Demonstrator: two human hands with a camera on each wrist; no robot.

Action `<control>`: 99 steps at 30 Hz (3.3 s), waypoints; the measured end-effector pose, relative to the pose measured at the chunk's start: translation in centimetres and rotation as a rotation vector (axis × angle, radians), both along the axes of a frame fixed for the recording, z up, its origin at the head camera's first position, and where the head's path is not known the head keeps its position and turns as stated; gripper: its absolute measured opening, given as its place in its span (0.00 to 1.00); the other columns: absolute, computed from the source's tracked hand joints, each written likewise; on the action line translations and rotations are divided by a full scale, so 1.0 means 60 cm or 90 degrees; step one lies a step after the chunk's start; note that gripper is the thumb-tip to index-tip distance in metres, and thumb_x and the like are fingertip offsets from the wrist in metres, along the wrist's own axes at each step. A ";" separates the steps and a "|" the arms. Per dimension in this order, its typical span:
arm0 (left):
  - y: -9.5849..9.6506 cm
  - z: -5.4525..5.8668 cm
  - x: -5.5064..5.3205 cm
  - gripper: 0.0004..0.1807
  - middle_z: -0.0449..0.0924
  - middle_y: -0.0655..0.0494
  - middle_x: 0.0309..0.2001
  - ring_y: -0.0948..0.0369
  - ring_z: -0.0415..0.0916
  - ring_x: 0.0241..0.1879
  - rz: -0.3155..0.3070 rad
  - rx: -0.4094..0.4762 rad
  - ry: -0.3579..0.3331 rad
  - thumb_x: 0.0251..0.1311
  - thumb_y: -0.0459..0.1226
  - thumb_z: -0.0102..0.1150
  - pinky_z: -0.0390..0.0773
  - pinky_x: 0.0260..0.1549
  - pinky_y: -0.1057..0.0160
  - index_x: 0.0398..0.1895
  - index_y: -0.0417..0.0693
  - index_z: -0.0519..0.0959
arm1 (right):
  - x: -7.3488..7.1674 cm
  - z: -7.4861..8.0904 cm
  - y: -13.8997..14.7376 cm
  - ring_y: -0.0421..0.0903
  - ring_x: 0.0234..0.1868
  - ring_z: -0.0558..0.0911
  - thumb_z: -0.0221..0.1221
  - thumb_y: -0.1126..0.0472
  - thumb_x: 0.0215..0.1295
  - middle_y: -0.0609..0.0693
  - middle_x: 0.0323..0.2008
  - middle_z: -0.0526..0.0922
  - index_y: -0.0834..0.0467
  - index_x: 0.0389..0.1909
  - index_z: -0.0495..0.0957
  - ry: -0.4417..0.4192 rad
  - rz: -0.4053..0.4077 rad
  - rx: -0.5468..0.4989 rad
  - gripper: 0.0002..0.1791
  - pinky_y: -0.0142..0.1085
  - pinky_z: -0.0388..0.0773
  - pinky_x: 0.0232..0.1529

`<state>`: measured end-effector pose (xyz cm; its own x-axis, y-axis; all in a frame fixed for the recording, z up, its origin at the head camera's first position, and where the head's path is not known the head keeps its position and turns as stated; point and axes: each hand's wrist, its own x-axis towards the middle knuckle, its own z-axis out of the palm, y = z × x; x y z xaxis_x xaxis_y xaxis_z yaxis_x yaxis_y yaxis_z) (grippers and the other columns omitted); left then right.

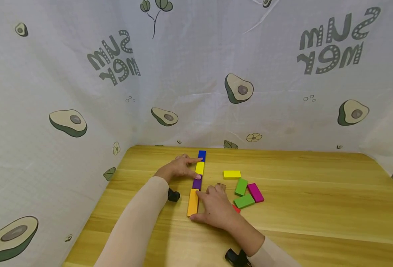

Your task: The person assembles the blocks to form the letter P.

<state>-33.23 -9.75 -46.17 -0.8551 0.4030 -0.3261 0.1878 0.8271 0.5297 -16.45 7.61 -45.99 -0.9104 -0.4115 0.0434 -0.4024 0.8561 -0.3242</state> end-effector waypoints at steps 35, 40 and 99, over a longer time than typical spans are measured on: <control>0.002 0.005 0.006 0.45 0.68 0.53 0.64 0.53 0.61 0.63 -0.004 0.017 0.000 0.50 0.59 0.75 0.67 0.68 0.43 0.73 0.81 0.67 | -0.067 0.013 0.123 0.62 0.49 0.75 0.65 0.42 0.66 0.64 0.49 0.82 0.62 0.57 0.80 0.031 -0.331 -0.079 0.30 0.53 0.73 0.51; 0.001 0.008 0.009 0.45 0.68 0.52 0.64 0.52 0.61 0.64 -0.001 0.028 -0.006 0.50 0.59 0.76 0.66 0.68 0.42 0.73 0.81 0.67 | -0.080 0.005 0.157 0.62 0.45 0.76 0.62 0.38 0.67 0.64 0.43 0.83 0.64 0.51 0.81 0.011 -0.367 -0.053 0.31 0.51 0.72 0.46; 0.005 0.000 0.005 0.44 0.68 0.53 0.66 0.50 0.61 0.67 0.007 0.007 0.001 0.48 0.61 0.75 0.66 0.68 0.39 0.72 0.85 0.67 | -0.001 0.029 0.032 0.43 0.45 0.75 0.72 0.30 0.49 0.44 0.40 0.82 0.54 0.49 0.83 -0.039 0.050 -0.095 0.36 0.50 0.72 0.57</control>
